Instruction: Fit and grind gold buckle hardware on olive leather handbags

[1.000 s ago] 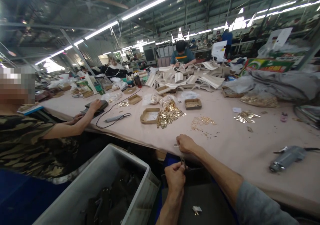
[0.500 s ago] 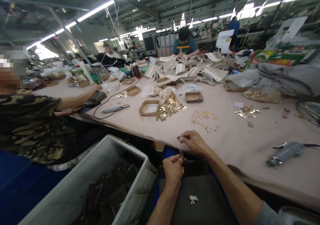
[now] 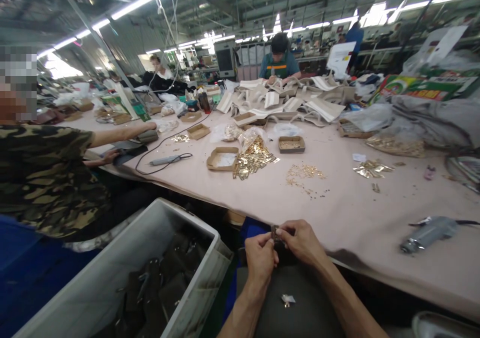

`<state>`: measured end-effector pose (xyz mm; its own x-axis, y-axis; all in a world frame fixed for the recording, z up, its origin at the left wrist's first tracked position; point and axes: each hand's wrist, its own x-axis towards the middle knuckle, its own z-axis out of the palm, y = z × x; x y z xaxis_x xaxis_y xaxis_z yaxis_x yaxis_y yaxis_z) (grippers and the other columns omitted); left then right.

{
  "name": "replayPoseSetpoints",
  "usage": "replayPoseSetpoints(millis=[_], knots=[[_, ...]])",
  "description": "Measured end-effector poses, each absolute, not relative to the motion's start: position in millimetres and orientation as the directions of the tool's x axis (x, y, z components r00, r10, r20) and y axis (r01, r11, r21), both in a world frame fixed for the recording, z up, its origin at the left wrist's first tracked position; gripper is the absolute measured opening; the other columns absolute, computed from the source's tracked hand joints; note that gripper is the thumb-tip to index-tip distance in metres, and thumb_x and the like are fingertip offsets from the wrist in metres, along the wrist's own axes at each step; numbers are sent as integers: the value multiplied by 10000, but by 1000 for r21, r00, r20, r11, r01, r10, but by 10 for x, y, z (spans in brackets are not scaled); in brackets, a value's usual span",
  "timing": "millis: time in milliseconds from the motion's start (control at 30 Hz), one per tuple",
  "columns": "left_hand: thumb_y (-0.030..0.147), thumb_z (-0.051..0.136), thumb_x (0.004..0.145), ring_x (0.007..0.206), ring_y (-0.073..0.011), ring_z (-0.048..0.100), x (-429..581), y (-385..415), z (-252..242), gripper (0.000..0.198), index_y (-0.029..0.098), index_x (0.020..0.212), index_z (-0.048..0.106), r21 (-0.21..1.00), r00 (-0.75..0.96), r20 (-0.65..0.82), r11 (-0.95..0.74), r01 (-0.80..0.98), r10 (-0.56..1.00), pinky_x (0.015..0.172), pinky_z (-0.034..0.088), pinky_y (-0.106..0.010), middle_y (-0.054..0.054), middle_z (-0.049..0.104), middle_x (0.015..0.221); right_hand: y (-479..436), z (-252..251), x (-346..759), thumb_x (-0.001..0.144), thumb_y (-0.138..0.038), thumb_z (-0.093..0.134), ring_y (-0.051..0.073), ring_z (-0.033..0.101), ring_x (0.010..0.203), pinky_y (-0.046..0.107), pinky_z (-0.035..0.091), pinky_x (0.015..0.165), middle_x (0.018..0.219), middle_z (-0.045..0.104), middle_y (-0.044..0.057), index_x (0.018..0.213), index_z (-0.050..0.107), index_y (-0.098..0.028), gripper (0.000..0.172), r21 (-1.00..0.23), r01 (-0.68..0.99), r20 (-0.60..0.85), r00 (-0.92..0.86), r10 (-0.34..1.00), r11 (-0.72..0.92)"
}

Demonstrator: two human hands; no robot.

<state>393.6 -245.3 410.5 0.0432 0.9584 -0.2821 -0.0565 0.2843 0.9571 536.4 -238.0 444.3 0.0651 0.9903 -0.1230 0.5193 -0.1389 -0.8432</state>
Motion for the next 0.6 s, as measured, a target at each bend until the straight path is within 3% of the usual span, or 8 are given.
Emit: replayPoseSetpoints(millis=[167,300,433,600], knots=[[216,554,819,293,-80,396,3925,-2471,4159,364,71,1033,811,961,56,-271,273,-33,961,316,313,-167,22,522,367,-2391,4451,5314,869,-324,589,196,663,628,274,437,590,702,733,56,754,767,-183,255,-775,627,-42,65,997,-73],[230,557,853,322,-87,405,3911,-2487,4215,357,77,1063,802,976,93,-219,219,9,971,345,317,-178,26,521,397,-2395,4437,5280,863,-327,609,212,680,645,275,455,598,685,734,74,749,776,-181,249,-766,634,-68,79,995,-103],[278,635,873,418,-73,392,3921,-2527,4263,304,98,1059,795,995,132,-95,91,41,987,409,273,-189,3,601,556,-2395,4430,5277,842,-311,634,209,684,641,275,463,608,671,735,63,751,785,-186,216,-794,591,-111,89,990,-142],[248,579,926,492,-95,390,3979,-2593,4239,229,151,980,780,958,52,71,-83,274,996,476,249,-225,9,581,604,-2396,4436,5291,834,-294,642,196,670,627,280,454,617,670,732,43,715,774,-188,207,-816,569,-76,70,995,-102]])
